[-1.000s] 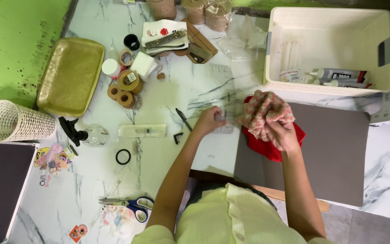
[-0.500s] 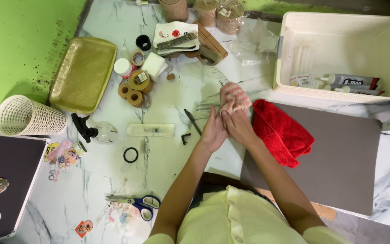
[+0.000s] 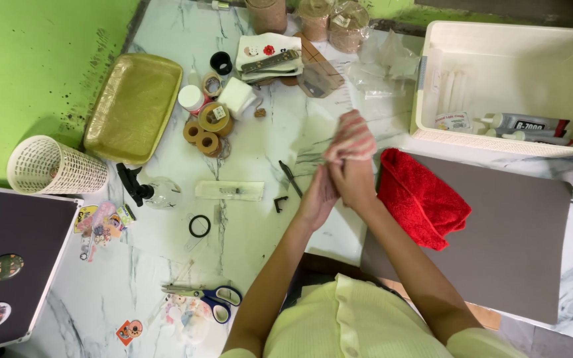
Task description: The person organizes craft supplies on a marble-patterned table. They wipe a plastic ruler and a white rectangular object with a cloth, then place them into a white plastic bin. They also handle spools of twine, wiping them before placing them into the bin.
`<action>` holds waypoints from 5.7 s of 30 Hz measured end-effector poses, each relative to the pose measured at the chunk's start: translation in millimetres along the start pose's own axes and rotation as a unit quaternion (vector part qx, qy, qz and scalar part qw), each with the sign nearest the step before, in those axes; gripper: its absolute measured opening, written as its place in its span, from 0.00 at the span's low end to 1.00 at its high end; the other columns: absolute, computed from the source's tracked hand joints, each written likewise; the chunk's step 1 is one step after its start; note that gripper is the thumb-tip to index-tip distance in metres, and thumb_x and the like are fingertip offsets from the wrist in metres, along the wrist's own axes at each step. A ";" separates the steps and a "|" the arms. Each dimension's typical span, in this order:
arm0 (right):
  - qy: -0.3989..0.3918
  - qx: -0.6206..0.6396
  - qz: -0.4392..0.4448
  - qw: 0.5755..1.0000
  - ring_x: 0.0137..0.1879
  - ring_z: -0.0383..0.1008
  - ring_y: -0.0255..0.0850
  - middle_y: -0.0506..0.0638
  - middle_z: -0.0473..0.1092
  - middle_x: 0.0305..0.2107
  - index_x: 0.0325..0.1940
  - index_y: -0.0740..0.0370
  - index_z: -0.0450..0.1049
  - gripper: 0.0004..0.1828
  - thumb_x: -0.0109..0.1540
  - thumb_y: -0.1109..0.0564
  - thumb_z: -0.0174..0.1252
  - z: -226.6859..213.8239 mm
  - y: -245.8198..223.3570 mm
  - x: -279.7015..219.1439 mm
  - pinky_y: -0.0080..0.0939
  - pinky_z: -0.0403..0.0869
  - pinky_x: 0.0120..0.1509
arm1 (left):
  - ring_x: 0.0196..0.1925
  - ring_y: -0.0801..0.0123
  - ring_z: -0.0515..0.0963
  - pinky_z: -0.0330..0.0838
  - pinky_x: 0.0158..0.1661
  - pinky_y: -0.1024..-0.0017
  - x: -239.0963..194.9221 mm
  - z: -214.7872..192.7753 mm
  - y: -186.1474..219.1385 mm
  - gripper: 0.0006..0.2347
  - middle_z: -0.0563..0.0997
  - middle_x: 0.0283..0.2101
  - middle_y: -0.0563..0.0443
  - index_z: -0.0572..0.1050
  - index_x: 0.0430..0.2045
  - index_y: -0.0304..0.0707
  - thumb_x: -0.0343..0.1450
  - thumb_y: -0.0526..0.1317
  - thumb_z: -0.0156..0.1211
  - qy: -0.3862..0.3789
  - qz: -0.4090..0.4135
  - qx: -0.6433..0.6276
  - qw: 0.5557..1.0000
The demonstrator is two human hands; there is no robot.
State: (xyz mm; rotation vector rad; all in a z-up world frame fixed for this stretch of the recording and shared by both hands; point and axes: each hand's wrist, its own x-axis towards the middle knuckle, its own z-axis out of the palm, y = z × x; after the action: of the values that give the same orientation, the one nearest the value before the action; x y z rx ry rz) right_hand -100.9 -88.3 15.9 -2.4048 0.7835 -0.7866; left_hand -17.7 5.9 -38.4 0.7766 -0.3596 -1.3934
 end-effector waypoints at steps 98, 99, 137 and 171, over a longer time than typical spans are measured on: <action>0.026 0.082 -0.111 0.990 0.75 0.49 0.67 0.74 0.50 0.70 0.73 0.77 0.51 0.44 0.59 0.57 0.62 5.6 -38.8 -75.3 0.59 0.50 0.78 | 0.76 0.57 0.60 0.48 0.71 0.48 56.4 7.7 63.6 0.24 0.59 0.75 0.45 0.51 0.73 0.53 0.79 0.53 0.31 0.040 0.194 -0.340 0.919; 0.047 0.112 -0.066 0.990 0.75 0.59 0.61 0.71 0.57 0.70 0.73 0.77 0.54 0.37 0.63 0.61 0.59 17.0 -20.3 -75.6 0.54 0.60 0.78 | 0.74 0.57 0.63 0.51 0.70 0.48 53.7 19.1 68.0 0.25 0.62 0.74 0.44 0.52 0.72 0.52 0.78 0.55 0.32 0.101 0.153 -0.352 0.918; 0.184 0.182 0.228 0.939 0.43 0.80 0.38 0.53 0.77 0.40 0.56 0.66 0.71 0.11 0.71 0.60 0.51 -199.6 215.2 22.6 0.37 0.78 0.42 | 0.45 0.61 0.80 0.71 0.47 0.60 354.4 251.6 3.6 0.38 0.82 0.42 0.44 0.64 0.64 0.27 0.61 0.46 0.74 -0.194 0.411 0.833 0.316; 0.047 -0.073 0.214 0.973 0.62 0.71 0.60 0.64 0.71 0.56 0.58 0.63 0.74 0.18 0.66 0.55 0.57 -165.2 330.2 97.9 0.55 0.71 0.66 | 0.55 0.61 0.77 0.71 0.62 0.66 464.2 162.8 -10.0 0.06 0.80 0.46 0.44 0.81 0.24 0.29 0.59 0.22 0.66 -0.208 0.454 0.794 0.347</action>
State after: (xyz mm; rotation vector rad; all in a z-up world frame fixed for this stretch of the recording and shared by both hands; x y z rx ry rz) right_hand -262.7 -431.7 -26.4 -2.2089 1.3821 -0.6867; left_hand -49.4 -485.0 -27.8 1.2809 -2.3577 0.4163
